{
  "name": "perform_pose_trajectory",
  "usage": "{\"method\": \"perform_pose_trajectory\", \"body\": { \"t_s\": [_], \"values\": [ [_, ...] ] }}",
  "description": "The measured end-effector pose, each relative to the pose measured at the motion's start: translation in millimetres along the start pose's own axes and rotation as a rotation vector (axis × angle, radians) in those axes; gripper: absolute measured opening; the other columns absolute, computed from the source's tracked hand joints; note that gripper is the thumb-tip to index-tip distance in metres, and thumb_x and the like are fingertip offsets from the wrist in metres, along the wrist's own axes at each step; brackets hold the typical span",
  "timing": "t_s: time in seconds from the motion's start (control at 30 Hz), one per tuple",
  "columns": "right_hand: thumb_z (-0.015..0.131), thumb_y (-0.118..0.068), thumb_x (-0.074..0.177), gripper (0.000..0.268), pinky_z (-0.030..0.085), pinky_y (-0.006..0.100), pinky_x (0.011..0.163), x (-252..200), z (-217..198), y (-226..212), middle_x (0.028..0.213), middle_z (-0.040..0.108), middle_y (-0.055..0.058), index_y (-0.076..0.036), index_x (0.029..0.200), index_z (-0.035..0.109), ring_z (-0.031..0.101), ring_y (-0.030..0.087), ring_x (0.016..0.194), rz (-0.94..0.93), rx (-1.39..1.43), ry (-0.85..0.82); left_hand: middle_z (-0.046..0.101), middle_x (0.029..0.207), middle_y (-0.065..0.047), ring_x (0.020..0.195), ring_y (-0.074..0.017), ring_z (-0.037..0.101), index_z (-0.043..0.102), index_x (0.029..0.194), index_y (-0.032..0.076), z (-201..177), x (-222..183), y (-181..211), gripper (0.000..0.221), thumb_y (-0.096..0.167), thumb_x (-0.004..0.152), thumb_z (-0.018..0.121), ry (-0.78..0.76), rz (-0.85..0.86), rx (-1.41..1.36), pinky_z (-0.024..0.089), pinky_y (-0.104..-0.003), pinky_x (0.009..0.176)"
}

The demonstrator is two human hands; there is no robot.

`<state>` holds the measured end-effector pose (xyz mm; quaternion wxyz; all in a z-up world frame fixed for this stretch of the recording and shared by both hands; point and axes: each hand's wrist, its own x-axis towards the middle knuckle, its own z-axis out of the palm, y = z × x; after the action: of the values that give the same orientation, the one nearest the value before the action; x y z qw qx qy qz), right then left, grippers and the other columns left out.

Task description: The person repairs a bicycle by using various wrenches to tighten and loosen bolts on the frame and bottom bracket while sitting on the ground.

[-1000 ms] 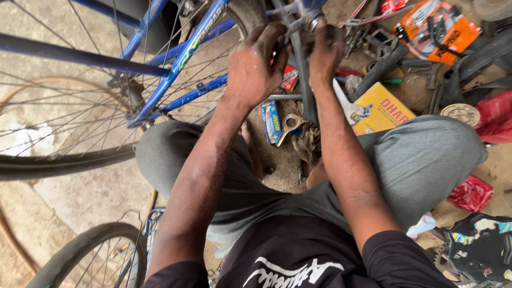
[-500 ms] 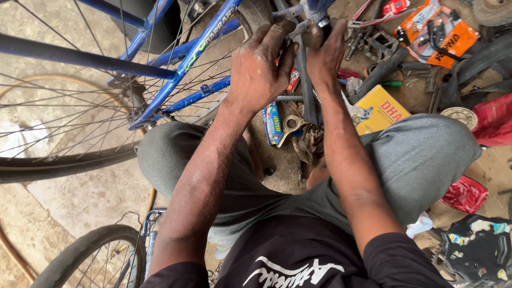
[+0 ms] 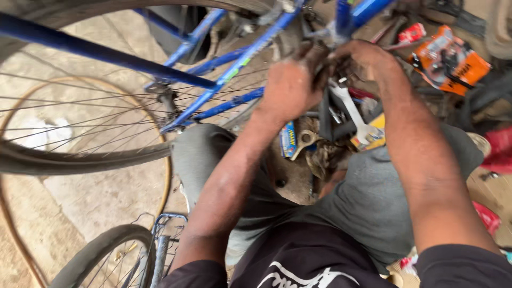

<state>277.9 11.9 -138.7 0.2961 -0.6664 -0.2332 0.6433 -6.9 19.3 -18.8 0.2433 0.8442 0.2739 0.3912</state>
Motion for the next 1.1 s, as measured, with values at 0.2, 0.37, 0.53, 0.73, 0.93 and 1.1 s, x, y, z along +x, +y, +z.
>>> {"method": "perform_pose_trajectory", "body": {
  "t_s": [0.2, 0.37, 0.53, 0.73, 0.93, 1.1],
  "values": [
    [0.072, -0.018, 0.087, 0.023, 0.057, 0.041, 0.066, 27.2, -9.8, 31.3, 0.086, 0.073, 0.014, 0.003, 0.094, 0.072, 0.070, 0.023, 0.073, -0.091, -0.065, 0.241, 0.068, 0.117, -0.019, 0.094, -0.0417, 0.070, 0.064, 0.119, 0.007, -6.8, 2.7, -8.5, 0.031, 0.019, 0.092, 0.075, -0.014, 0.021, -0.069, 0.058, -0.049, 0.078],
    [0.087, -0.032, 0.078, 0.042, 0.057, 0.048, 0.075, 23.2, 12.7, 28.1, 0.092, 0.073, 0.022, 0.007, 0.086, 0.073, 0.070, 0.033, 0.084, -0.193, -0.697, 0.830, 0.068, 0.118, -0.015, 0.100, -0.0397, 0.071, 0.065, 0.119, 0.009, -5.4, 3.2, 3.2, 0.028, 0.020, 0.096, 0.076, -0.018, 0.050, -0.073, 0.059, -0.048, 0.084],
    [0.084, -0.023, 0.087, 0.043, 0.054, 0.048, 0.092, 24.4, -6.4, 53.7, 0.115, 0.069, 0.030, 0.006, 0.114, 0.066, 0.067, 0.042, 0.108, -0.361, -0.760, 0.697, 0.069, 0.114, -0.016, 0.094, -0.0373, 0.073, 0.065, 0.120, 0.008, -0.7, 0.5, 10.7, 0.028, 0.016, 0.096, 0.076, -0.157, 0.063, -0.086, 0.059, -0.047, 0.078],
    [0.087, -0.022, 0.081, 0.056, 0.049, 0.055, 0.089, 58.9, -49.2, 183.8, 0.123, 0.063, 0.029, 0.000, 0.125, 0.062, 0.062, 0.046, 0.112, -0.221, -0.863, 0.773, 0.071, 0.116, -0.019, 0.093, -0.0378, 0.074, 0.065, 0.130, 0.007, -4.1, -5.1, -6.8, 0.035, 0.013, 0.097, 0.077, -0.088, 0.009, -0.060, 0.060, -0.046, 0.078],
    [0.073, -0.011, 0.087, 0.043, 0.053, 0.053, 0.097, 57.7, -27.6, 260.8, 0.121, 0.067, 0.029, 0.001, 0.127, 0.060, 0.065, 0.046, 0.114, 0.073, -0.978, 0.693, 0.067, 0.122, -0.025, 0.100, -0.0414, 0.072, 0.066, 0.125, 0.007, 21.5, -4.4, -1.2, 0.033, 0.017, 0.095, 0.077, -0.066, 0.025, 0.047, 0.061, -0.047, 0.083],
    [0.071, -0.013, 0.086, 0.041, 0.052, 0.056, 0.093, 40.6, -24.1, 228.6, 0.121, 0.067, 0.028, -0.001, 0.124, 0.062, 0.065, 0.045, 0.113, 0.180, -0.884, 0.680, 0.068, 0.117, -0.022, 0.100, -0.0429, 0.070, 0.068, 0.119, 0.006, 50.3, -1.2, -4.7, 0.029, 0.015, 0.092, 0.075, -0.105, 0.005, 0.036, 0.059, -0.049, 0.083]
  ]
}}
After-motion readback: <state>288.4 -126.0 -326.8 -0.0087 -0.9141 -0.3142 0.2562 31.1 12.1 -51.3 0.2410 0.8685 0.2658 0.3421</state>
